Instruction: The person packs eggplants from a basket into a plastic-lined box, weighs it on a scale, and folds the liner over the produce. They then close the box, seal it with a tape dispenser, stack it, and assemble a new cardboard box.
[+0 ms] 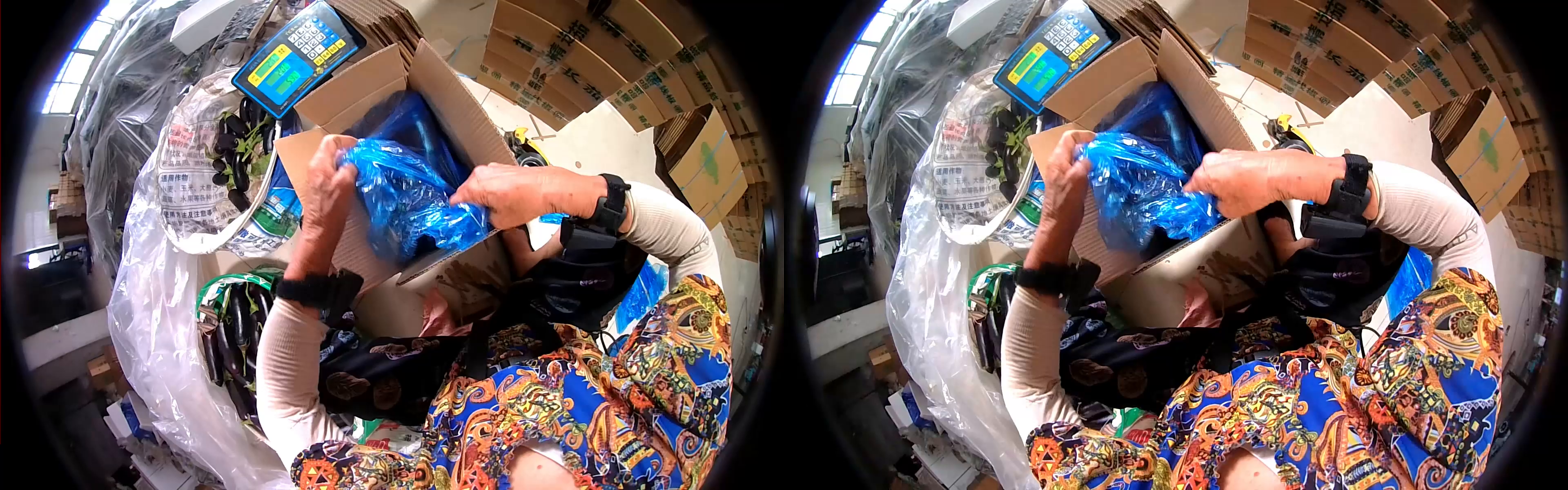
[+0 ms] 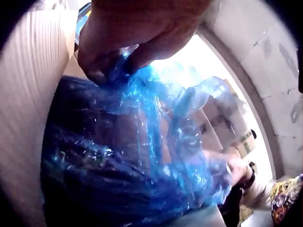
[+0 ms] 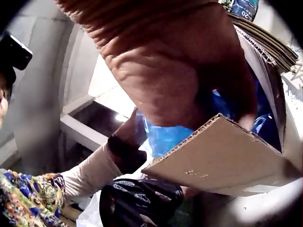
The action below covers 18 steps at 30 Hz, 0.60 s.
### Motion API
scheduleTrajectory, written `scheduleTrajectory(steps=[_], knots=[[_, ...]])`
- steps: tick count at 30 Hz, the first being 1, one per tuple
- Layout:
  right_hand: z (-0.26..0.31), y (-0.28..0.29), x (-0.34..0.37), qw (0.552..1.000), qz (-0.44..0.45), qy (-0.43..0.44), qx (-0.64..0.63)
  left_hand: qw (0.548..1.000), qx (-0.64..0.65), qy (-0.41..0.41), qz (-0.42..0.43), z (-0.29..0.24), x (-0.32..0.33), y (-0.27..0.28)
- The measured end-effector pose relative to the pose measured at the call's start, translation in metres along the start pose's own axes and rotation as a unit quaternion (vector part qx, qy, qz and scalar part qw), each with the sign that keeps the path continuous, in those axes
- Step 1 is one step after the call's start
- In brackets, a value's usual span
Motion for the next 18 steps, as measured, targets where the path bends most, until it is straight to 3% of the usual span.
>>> scheduleTrajectory(steps=[1,2,3,4,5,7,8,9,10,12,15,17,18], knots=[[0.001,0.005,-0.001,0.998,0.029,-0.024,-0.060,0.995,0.082,0.048,0.024,0.002,0.009,-0.011],[0.002,0.017,0.004,0.998,-0.058,-0.036,-0.010,0.998,0.004,-0.050,0.044,0.000,0.016,-0.019],[-0.008,0.022,0.000,0.992,-0.089,-0.077,-0.051,0.995,-0.021,-0.070,0.065,0.002,0.025,-0.025],[-0.016,0.027,0.000,0.974,-0.086,-0.097,-0.185,0.991,-0.046,-0.090,0.085,0.004,0.033,-0.031],[-0.021,0.031,0.000,0.938,-0.081,-0.116,-0.316,0.966,-0.198,-0.087,0.143,0.006,0.040,-0.030],[-0.031,0.041,-0.006,0.957,-0.226,0.028,-0.178,0.936,-0.292,-0.124,0.152,-0.005,0.048,-0.041],[-0.036,0.045,-0.006,0.944,-0.305,0.083,-0.098,0.928,-0.310,-0.117,0.169,-0.009,0.051,-0.047],[-0.041,0.040,-0.017,0.910,-0.229,-0.026,-0.345,0.919,-0.329,-0.110,0.186,-0.012,0.056,-0.053],[-0.048,0.043,-0.031,0.949,-0.236,-0.021,-0.209,0.914,-0.339,-0.087,0.204,-0.016,0.059,-0.063],[-0.067,0.046,-0.065,0.971,-0.231,0.010,0.059,0.897,-0.367,-0.085,0.230,-0.002,0.063,-0.078],[-0.050,0.051,-0.095,0.887,-0.207,0.126,0.393,0.894,-0.341,-0.093,0.274,0.013,0.057,-0.101],[-0.050,0.042,-0.119,0.898,-0.166,0.134,0.384,0.886,-0.352,-0.125,0.275,0.019,0.048,-0.123],[-0.038,0.048,-0.122,0.978,-0.101,-0.013,0.181,0.841,-0.383,-0.240,0.299,0.026,0.047,-0.130]])
Point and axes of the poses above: each hand's wrist, its own x-axis away from the middle knuckle, its own y-axis out of the back of the hand, z = x × y, the point moved 5 cm from there along -x, towards the middle knuckle, and after that the axes turned 10 degrees about x, right-handed, at the moved point
